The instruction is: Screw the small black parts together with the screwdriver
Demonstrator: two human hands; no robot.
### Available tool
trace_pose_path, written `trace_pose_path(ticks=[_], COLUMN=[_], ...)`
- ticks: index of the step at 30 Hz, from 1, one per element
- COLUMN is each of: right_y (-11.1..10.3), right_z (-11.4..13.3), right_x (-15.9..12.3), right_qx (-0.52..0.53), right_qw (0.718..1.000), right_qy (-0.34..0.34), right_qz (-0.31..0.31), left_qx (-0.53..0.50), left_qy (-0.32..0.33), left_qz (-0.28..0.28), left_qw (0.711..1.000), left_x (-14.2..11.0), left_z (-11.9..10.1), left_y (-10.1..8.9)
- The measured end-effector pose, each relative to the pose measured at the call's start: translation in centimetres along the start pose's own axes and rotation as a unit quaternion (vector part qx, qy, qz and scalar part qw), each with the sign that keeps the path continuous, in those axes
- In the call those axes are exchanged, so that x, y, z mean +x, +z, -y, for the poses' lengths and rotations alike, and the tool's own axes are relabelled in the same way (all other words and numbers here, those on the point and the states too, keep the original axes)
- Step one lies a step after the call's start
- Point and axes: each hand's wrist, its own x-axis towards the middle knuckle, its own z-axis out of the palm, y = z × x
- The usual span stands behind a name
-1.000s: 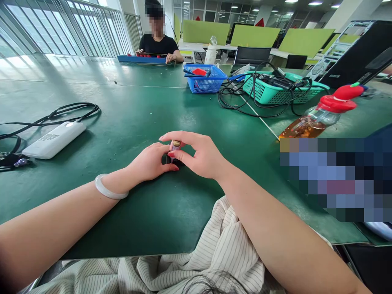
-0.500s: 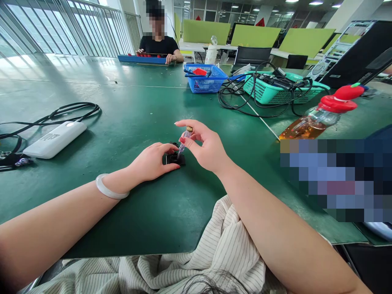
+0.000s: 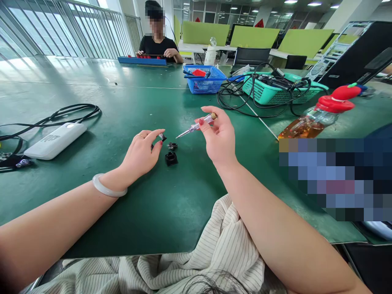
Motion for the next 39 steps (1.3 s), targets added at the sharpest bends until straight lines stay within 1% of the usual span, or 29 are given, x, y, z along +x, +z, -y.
trace_pose_path(ticks=[3, 5, 8, 10, 13, 16, 19, 24, 29, 34, 39], right_y=[0.1, 0.2, 0.1, 0.1, 0.0, -0.2, -0.4, -0.1, 0.1, -0.3, -0.2], right_z=[-0.3, -0.2, -0.1, -0.1, -0.3, -0.6, -0.8, -0.4, -0.2, -0.8, -0.6], right_x=[0.0, 0.0, -0.1, -0.1, 0.1, 0.2, 0.3, 0.2, 0.1, 0.3, 0.3], right_qx=[-0.006, -0.02, -0.034, -0.039, -0.043, -0.042, -0.045, -0.03, -0.02, -0.04, -0.029], right_qw=[0.999, 0.999, 0.999, 0.998, 0.998, 0.999, 0.999, 0.999, 0.999, 0.999, 0.999], right_qy=[0.031, 0.033, 0.035, 0.039, 0.038, 0.022, 0.013, 0.03, 0.035, 0.01, 0.026], right_qz=[0.004, 0.01, 0.017, 0.011, -0.006, -0.011, -0.009, -0.025, -0.032, -0.017, -0.031], left_qx=[0.073, 0.107, 0.118, 0.097, 0.031, -0.007, -0.006, -0.007, -0.019, -0.01, -0.005], left_qy=[-0.039, -0.045, -0.043, -0.04, 0.018, 0.083, 0.105, 0.1, 0.104, 0.096, 0.106], left_qz=[0.045, 0.049, 0.042, 0.048, 0.082, 0.142, 0.17, 0.163, 0.166, 0.146, 0.144], left_qw=[0.996, 0.992, 0.991, 0.993, 0.996, 0.986, 0.98, 0.982, 0.98, 0.985, 0.984], left_x=[0.3, 0.3, 0.5, 0.6, 0.8, 0.5, -0.2, -1.1, -1.1, -1.3, -1.3], left_z=[1.1, 1.7, 1.9, 1.7, 1.3, 1.0, 0.4, -0.6, -0.9, -1.3, -1.8], left_y=[0.2, 0.3, 0.4, 0.4, 0.7, 0.8, 0.6, 0.1, 0.7, 0.9, 1.2])
